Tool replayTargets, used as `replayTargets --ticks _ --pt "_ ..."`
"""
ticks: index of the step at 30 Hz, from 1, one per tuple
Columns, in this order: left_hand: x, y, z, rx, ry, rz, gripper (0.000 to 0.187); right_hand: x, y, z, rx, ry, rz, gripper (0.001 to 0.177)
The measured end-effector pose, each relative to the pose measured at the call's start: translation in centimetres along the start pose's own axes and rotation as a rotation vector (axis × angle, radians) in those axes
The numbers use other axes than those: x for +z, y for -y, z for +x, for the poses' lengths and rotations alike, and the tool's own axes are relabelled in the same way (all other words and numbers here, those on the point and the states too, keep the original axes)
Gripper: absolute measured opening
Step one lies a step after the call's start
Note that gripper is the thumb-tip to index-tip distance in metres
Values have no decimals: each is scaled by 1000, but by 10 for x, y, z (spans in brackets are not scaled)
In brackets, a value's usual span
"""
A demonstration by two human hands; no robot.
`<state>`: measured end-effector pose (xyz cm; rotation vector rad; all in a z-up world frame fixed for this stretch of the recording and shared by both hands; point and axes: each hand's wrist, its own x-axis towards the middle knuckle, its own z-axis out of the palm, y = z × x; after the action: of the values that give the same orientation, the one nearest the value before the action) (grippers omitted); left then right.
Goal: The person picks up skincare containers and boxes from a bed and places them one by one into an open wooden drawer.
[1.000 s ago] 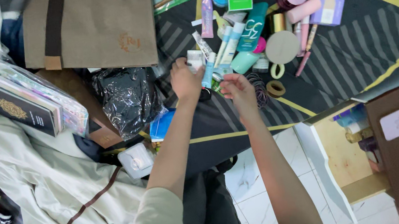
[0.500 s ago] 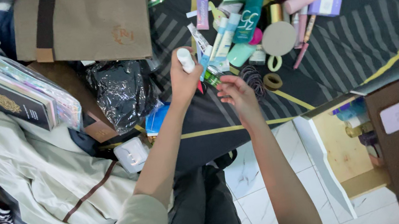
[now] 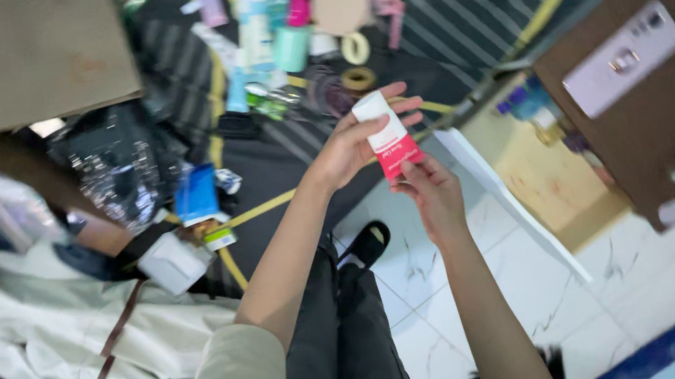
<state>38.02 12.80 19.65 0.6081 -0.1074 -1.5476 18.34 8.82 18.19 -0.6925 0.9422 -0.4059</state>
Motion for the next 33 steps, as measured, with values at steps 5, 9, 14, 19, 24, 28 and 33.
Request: replayTargets --ticks 5,9,14,19,24,28,33 --pt "34 94 38 -151 16 110 53 -87 12 -56 -77 -210 -116 21" --pt "49 184 66 -281 124 248 43 -155 11 -105 27 -351 -105 20" --pt "62 295 89 -82 266 901 43 -234 -5 -149 56 -479 -70 20" --pt "65 360 106 -262 209 1170 63 -313 -6 -172 -38 -620 -57 20" --pt "57 384 121 -40 227 1467 42 -374 6 -157 -86 -770 -99 15" --pt "44 394 140 -13 329 1526 32 -410 7 -120 -144 -936 -278 13" --pt "24 415 160 -130 359 1641 29 -445 -4 -65 -197 -1027 -398 13"
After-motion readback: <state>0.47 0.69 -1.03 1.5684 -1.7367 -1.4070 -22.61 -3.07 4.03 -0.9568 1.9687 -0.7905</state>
